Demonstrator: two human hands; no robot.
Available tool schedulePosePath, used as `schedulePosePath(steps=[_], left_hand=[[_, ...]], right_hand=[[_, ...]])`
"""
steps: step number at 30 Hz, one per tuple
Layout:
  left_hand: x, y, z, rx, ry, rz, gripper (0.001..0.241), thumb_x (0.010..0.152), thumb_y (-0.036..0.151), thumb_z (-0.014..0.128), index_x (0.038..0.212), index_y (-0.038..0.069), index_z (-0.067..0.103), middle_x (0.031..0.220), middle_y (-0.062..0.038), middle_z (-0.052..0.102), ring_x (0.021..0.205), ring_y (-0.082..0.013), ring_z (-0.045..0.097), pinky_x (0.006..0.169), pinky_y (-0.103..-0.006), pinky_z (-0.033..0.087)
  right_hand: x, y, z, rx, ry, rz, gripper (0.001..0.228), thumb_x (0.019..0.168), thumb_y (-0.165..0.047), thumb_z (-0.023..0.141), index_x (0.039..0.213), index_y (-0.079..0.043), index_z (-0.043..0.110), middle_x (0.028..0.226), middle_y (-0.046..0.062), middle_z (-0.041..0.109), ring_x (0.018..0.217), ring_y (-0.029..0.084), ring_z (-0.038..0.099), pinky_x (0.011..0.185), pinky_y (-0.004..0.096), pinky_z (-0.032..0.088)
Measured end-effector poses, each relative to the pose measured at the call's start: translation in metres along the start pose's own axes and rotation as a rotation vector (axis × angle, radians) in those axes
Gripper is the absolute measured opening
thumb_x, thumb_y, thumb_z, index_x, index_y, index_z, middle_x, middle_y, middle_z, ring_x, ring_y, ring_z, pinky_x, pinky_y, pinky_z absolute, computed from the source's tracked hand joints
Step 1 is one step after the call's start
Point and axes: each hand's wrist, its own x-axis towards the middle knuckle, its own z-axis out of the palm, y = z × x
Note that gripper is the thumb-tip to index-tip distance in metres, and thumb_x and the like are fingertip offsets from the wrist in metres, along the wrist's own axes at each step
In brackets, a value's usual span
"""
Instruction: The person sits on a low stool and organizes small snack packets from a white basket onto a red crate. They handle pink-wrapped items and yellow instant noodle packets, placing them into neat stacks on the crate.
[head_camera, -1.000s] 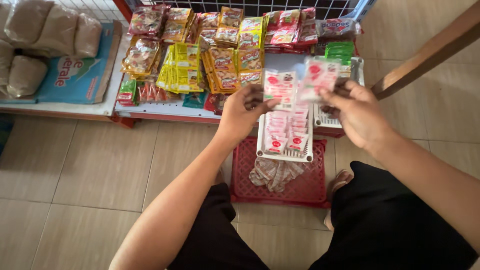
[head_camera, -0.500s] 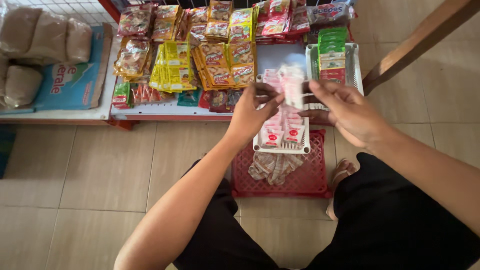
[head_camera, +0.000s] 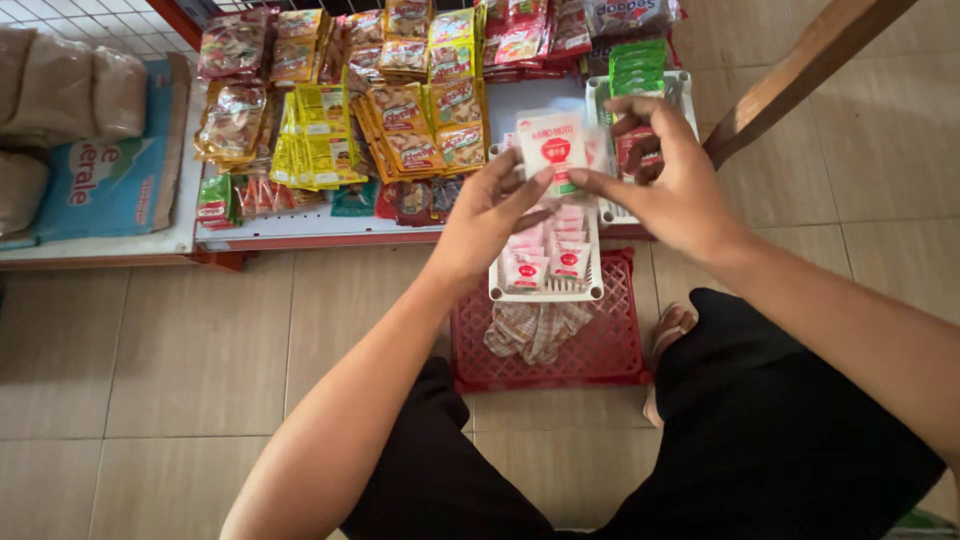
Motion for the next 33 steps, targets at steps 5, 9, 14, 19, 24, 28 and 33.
schedulePosePath(steps=[5,9,14,19,24,28,33], left_hand=[[-0.001,0.013,0.001,0.398,0.056,0.090,0.041,0.093,0.016,0.077,0.123,-0.006,0.061,0.102,-0.011,0.078,0.092,-0.0122,0.074,0.080,-0.0273,0.063],[-0.008,0.025,0.002,0.664,0.046,0.176,0.036,0.088,0.015,0.084,0.114,-0.004,0.068,0.091,-0.010,0.079,0.080,-0.0101,0.074,0.070,-0.0258,0.060],[-0.012,0.043,-0.010,0.682,0.153,0.233,0.027,0.096,0.016,0.075,0.116,-0.001,0.069,0.095,-0.006,0.081,0.077,-0.0062,0.078,0.067,-0.0238,0.060],[-0.026,0.057,-0.031,0.593,0.313,0.270,0.027,0.099,0.015,0.078,0.114,-0.004,0.065,0.090,-0.009,0.077,0.075,-0.0048,0.070,0.062,-0.0224,0.060],[-0.031,0.053,-0.032,0.628,0.259,0.280,0.028,0.101,0.017,0.078,0.115,-0.004,0.065,0.090,-0.006,0.077,0.078,-0.0034,0.070,0.062,-0.0215,0.059],[-0.028,0.049,-0.029,0.572,0.199,0.321,0.027,0.102,0.016,0.077,0.116,-0.004,0.065,0.091,-0.007,0.077,0.081,-0.0038,0.071,0.067,-0.0221,0.061],[-0.026,0.045,-0.029,0.639,0.191,0.344,0.025,0.102,0.016,0.078,0.114,-0.004,0.067,0.091,-0.007,0.078,0.082,-0.0030,0.068,0.072,-0.0215,0.058]], right_hand=[[0.014,0.012,-0.005,0.201,-0.104,0.405,0.070,0.080,-0.028,0.087,0.141,-0.013,0.055,0.121,0.000,0.064,0.099,0.009,0.065,0.078,0.021,0.059],[0.011,0.021,-0.006,0.434,-0.167,0.351,0.038,0.093,-0.019,0.082,0.124,-0.002,0.069,0.107,0.004,0.072,0.089,0.009,0.067,0.072,0.024,0.055],[0.012,0.039,-0.016,0.373,-0.149,0.418,0.027,0.099,-0.018,0.075,0.118,0.000,0.070,0.101,0.005,0.075,0.083,0.010,0.070,0.069,0.025,0.058],[0.009,0.085,-0.004,-0.059,-0.310,0.473,0.039,0.095,-0.024,0.077,0.127,-0.004,0.068,0.111,0.011,0.075,0.095,0.016,0.070,0.084,0.035,0.056],[-0.009,0.141,0.050,-0.211,-0.652,0.288,0.029,0.096,-0.023,0.072,0.119,-0.006,0.072,0.109,0.014,0.076,0.095,0.025,0.072,0.081,0.040,0.058],[-0.028,0.178,0.085,-0.345,-0.832,0.455,0.021,0.097,-0.017,0.066,0.116,-0.010,0.072,0.098,0.012,0.077,0.080,0.031,0.075,0.070,0.044,0.058],[-0.058,0.212,0.111,-0.278,-0.659,0.110,0.020,0.088,-0.010,0.072,0.107,-0.002,0.067,0.097,0.022,0.072,0.093,0.039,0.071,0.075,0.047,0.055]])
